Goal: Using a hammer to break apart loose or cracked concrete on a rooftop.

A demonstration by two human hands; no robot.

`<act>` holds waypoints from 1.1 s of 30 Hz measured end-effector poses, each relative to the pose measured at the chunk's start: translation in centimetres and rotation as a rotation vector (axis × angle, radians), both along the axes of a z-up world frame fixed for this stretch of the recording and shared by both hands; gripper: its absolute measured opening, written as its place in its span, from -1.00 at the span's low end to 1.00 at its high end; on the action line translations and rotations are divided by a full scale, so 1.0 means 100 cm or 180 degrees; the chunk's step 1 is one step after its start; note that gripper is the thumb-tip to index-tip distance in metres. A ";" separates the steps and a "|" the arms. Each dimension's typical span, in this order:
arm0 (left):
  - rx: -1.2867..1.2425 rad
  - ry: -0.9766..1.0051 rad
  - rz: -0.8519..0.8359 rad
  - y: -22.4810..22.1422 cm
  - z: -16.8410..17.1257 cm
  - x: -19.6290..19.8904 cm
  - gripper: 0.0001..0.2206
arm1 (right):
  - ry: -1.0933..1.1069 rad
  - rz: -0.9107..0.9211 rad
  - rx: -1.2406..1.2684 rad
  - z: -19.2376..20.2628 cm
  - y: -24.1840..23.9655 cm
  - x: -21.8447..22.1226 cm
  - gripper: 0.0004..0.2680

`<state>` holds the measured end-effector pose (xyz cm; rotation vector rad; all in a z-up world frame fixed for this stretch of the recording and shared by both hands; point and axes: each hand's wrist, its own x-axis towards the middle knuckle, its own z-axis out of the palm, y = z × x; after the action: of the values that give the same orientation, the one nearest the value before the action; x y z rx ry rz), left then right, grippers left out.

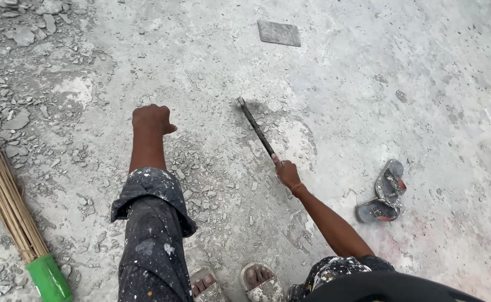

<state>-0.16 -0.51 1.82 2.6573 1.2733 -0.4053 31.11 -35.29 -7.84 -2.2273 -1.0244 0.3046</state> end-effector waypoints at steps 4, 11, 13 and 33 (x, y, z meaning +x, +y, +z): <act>-0.0096 0.0168 0.0108 -0.002 -0.011 -0.007 -0.52 | 0.0268 0.0239 -0.0695 0.135 0.024 -0.019 -0.44; -0.0277 0.0172 0.0148 0.002 -0.020 -0.004 -0.48 | 0.0731 0.1249 0.1851 0.326 0.083 -0.066 -0.49; -0.0306 0.0264 0.0164 0.006 -0.028 -0.012 -0.49 | 0.0948 0.1276 0.2242 0.265 0.090 -0.070 -0.48; -0.0471 0.0302 -0.0032 -0.003 -0.035 -0.004 -0.53 | 0.0721 0.1222 0.3102 0.185 0.096 -0.043 -0.47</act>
<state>-0.55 -0.83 -1.68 2.5492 1.2052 -0.6093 26.78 -25.69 10.65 -1.1028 -1.1381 0.1568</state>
